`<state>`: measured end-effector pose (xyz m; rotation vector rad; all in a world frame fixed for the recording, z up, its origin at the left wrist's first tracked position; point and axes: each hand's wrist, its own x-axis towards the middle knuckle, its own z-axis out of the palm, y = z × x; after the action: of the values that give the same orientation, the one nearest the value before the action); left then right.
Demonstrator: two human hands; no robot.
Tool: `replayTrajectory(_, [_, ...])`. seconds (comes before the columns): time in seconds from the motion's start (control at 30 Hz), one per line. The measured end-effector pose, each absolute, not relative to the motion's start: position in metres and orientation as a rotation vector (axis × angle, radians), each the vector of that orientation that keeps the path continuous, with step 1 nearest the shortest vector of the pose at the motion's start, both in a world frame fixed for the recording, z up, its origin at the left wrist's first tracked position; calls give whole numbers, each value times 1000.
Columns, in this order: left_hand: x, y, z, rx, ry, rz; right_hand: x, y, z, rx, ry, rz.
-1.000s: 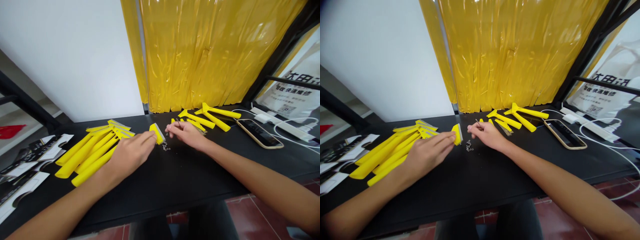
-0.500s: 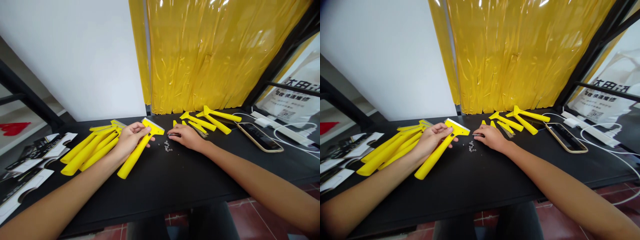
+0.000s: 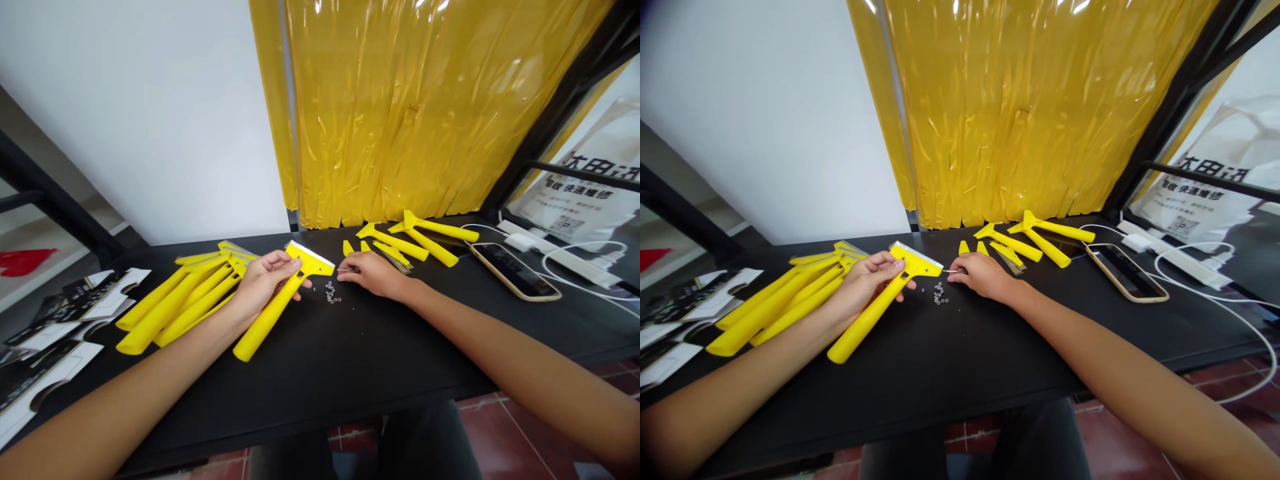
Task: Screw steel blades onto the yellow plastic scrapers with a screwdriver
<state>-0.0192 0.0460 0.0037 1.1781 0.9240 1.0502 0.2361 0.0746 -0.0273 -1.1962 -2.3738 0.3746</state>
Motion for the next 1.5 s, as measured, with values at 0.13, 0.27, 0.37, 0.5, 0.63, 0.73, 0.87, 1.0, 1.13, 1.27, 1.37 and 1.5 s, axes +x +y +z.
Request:
replayTrajectory(0.13, [-19, 46, 3, 1182, 938, 1041, 240, 72, -27, -1153, -2397, 355])
replayTrajectory(0.27, [-19, 46, 4, 1170, 952, 1044, 244, 67, -19, -1133, -2408, 329])
replayTrajectory(0.37, [-17, 45, 5, 1157, 959, 1041, 245, 61, -12, -1123, -2447, 298])
replayTrajectory(0.5, [-16, 45, 4, 1141, 964, 1051, 243, 56, -10, -1080, -2517, 290])
replayTrajectory(0.63, [-16, 46, 4, 1141, 967, 1050, 240, 56, -14, -1029, -2479, 325])
replayTrajectory(0.73, [-16, 46, 4, 1150, 966, 1050, 237, 54, -13, -978, -2333, 366])
replayTrajectory(0.87, [-15, 42, 1, 1190, 925, 1021, 229, 43, -3, -1030, -1993, 435])
replayTrajectory(1.0, [-12, 36, -3, 1231, 869, 939, 220, 31, 2, -1054, -1808, 679])
replayTrajectory(1.13, [-8, 27, -1, 1229, 849, 862, 214, 23, 1, -932, -1859, 655])
replayTrajectory(1.27, [-3, 19, 1, 1224, 817, 805, 213, 18, 5, -800, -1895, 575])
replayTrajectory(1.37, [-2, 16, 0, 1200, 812, 795, 213, 18, 7, -829, -1845, 659])
replayTrajectory(1.5, [-1, 14, -4, 1195, 810, 778, 212, 18, 6, -911, -1879, 727])
